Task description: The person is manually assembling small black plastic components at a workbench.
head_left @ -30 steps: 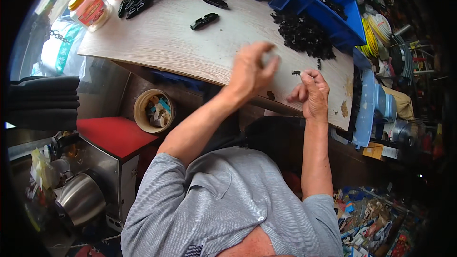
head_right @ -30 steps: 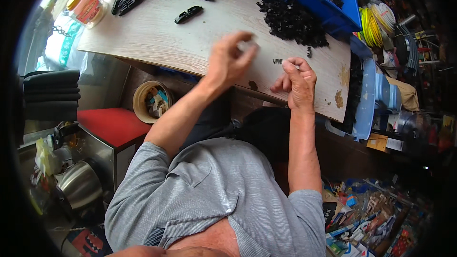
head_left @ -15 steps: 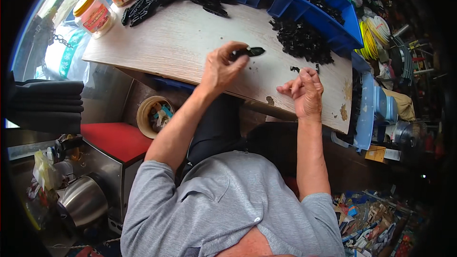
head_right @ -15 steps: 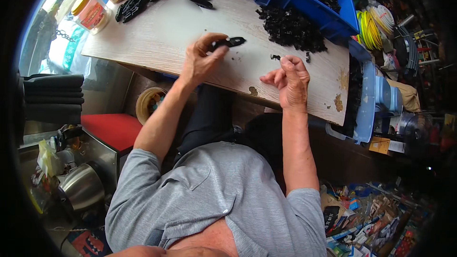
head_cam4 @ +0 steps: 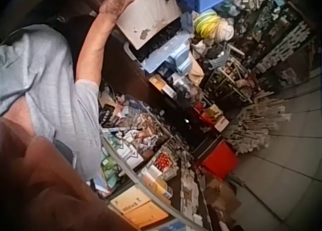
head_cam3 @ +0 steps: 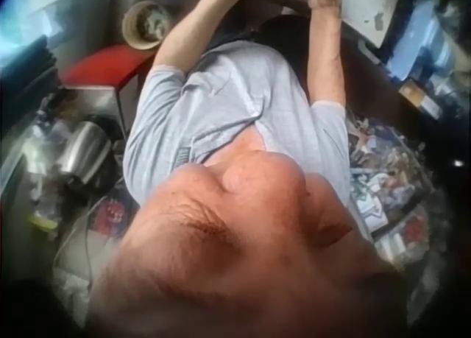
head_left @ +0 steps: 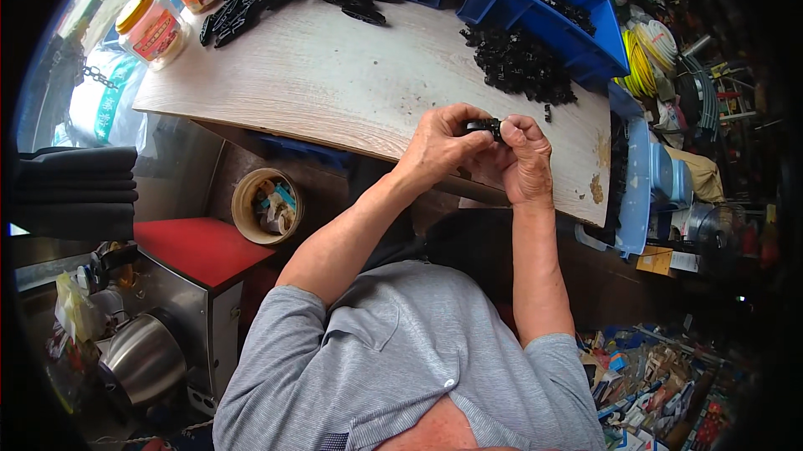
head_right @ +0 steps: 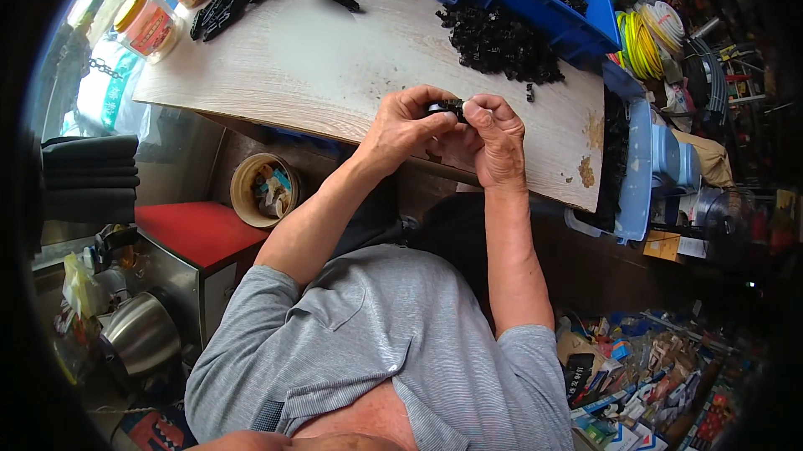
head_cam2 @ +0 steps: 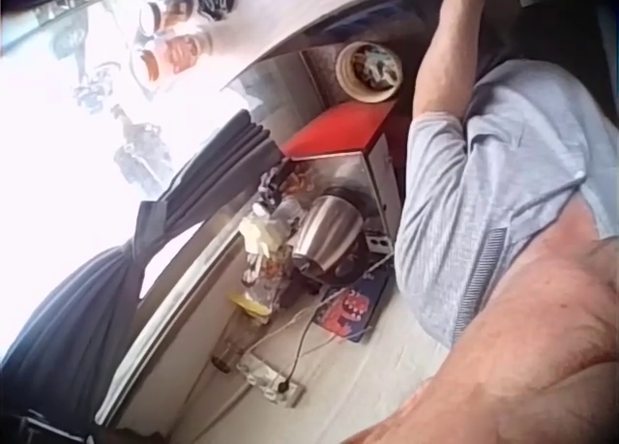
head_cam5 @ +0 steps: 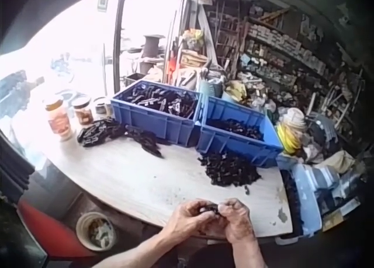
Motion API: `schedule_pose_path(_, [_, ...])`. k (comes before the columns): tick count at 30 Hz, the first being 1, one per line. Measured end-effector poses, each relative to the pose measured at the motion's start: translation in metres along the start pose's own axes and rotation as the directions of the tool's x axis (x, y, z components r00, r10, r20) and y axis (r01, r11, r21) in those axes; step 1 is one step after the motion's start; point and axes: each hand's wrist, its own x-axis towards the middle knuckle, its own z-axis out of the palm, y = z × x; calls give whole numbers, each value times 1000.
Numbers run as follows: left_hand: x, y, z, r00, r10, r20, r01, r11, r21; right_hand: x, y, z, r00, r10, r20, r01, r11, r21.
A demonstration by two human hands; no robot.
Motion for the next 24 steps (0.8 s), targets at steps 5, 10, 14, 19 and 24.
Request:
schedule_pose_path(5, [2,7,5,996,-75,-55,72,996,-58,1,-3,2,999,35,0,-35,999,-30])
schedule_pose_path(10, [6,4,6,984,-101,-150,91,993,-72,0,-8,5,999,47,-24,-51,977,-206])
schedule_pose_path(14, [3,3,6,980,-63,-188,37,990,-137,4,-16,9,979,204,-15,-194,903,-383])
schedule_pose_path(19, [-3,4,3,990,-45,-133,29,992,-122,-3,-8,16,996,84,1,-76,908,-412])
schedule_pose_path(24, [2,-2,-1,988,123,-97,-112,987,115,-6,-11,9,999,45,-23,-50,918,-393])
